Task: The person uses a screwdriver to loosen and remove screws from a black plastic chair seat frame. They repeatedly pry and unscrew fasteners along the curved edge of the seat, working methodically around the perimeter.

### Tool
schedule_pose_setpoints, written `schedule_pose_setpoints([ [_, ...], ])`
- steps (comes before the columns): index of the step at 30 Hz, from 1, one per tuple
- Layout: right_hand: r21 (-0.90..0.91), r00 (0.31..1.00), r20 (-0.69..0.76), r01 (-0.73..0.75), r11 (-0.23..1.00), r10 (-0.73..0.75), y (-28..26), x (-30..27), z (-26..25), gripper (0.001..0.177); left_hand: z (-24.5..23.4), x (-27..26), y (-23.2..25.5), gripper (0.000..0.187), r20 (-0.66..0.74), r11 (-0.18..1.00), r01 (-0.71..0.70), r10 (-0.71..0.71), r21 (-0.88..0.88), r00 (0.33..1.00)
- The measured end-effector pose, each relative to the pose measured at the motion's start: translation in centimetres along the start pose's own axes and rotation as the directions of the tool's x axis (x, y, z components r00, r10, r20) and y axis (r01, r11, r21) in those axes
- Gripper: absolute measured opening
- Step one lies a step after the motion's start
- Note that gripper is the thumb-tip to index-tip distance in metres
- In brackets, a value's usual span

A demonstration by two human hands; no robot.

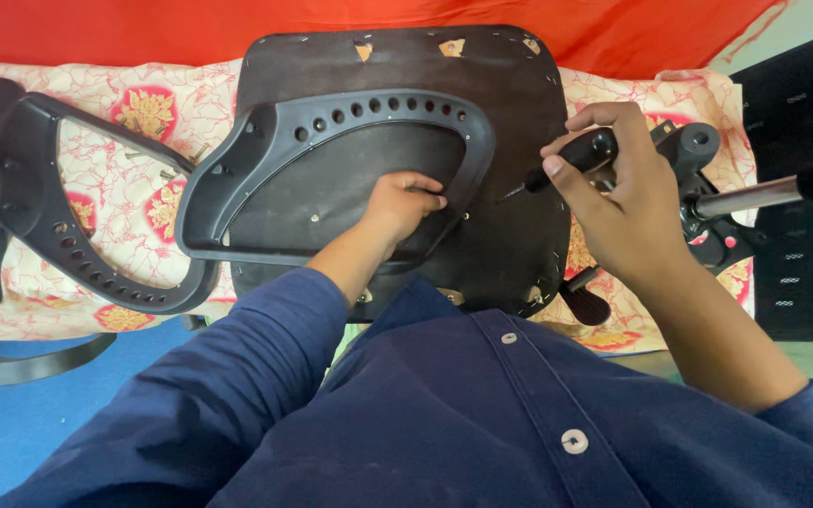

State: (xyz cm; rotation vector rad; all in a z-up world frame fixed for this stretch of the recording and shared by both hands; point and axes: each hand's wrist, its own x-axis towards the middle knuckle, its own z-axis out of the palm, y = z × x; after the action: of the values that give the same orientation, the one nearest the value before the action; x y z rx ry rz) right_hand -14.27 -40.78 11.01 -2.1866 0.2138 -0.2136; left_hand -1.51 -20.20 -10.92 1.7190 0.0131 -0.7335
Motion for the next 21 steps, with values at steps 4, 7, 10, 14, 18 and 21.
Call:
schedule_pose_setpoints([
  [4, -0.023, 0.995, 0.053, 0.081, 0.996, -0.08, 0.9, -0.7, 0.3, 0.032, 0.2, -0.5, 1.0, 0.024, -0.027, 0.988, -0.123, 0.126, 0.097, 0.992],
  [7, -0.04, 0.991, 0.128, 0.034, 0.999, -0.029, 1.3, -1.0, 0.7, 0.032, 0.2, -1.4, 2.0, 0.018, -0.051, 0.94, -0.222, 0.243, 0.259, 0.969],
  [10, -0.054, 0.99, 0.139, 0.028, 0.998, -0.021, 1.5, -1.2, 0.3, 0.032, 0.2, -2.8, 3.3, 0.008, -0.055, 0.891, -0.284, 0.323, 0.355, 0.945],
  [14, -0.025, 0.989, 0.146, -0.017, 1.0, 0.02, 1.8, -1.4, -0.1, 0.032, 0.5, -4.9, 5.4, 0.009, -0.035, 0.772, -0.361, 0.442, 0.524, 0.896],
  [18, -0.032, 0.989, 0.149, 0.021, 0.999, -0.016, 2.1, -1.7, -0.5, 0.033, 1.2, -6.4, 6.5, 0.014, -0.014, 0.644, -0.345, 0.483, 0.683, 0.876],
  [21, -0.032, 0.986, 0.161, 0.045, 0.998, -0.039, 2.2, -1.9, -0.6, 0.033, 1.5, -6.6, 6.4, 0.015, -0.001, 0.597, -0.341, 0.496, 0.726, 0.868],
])
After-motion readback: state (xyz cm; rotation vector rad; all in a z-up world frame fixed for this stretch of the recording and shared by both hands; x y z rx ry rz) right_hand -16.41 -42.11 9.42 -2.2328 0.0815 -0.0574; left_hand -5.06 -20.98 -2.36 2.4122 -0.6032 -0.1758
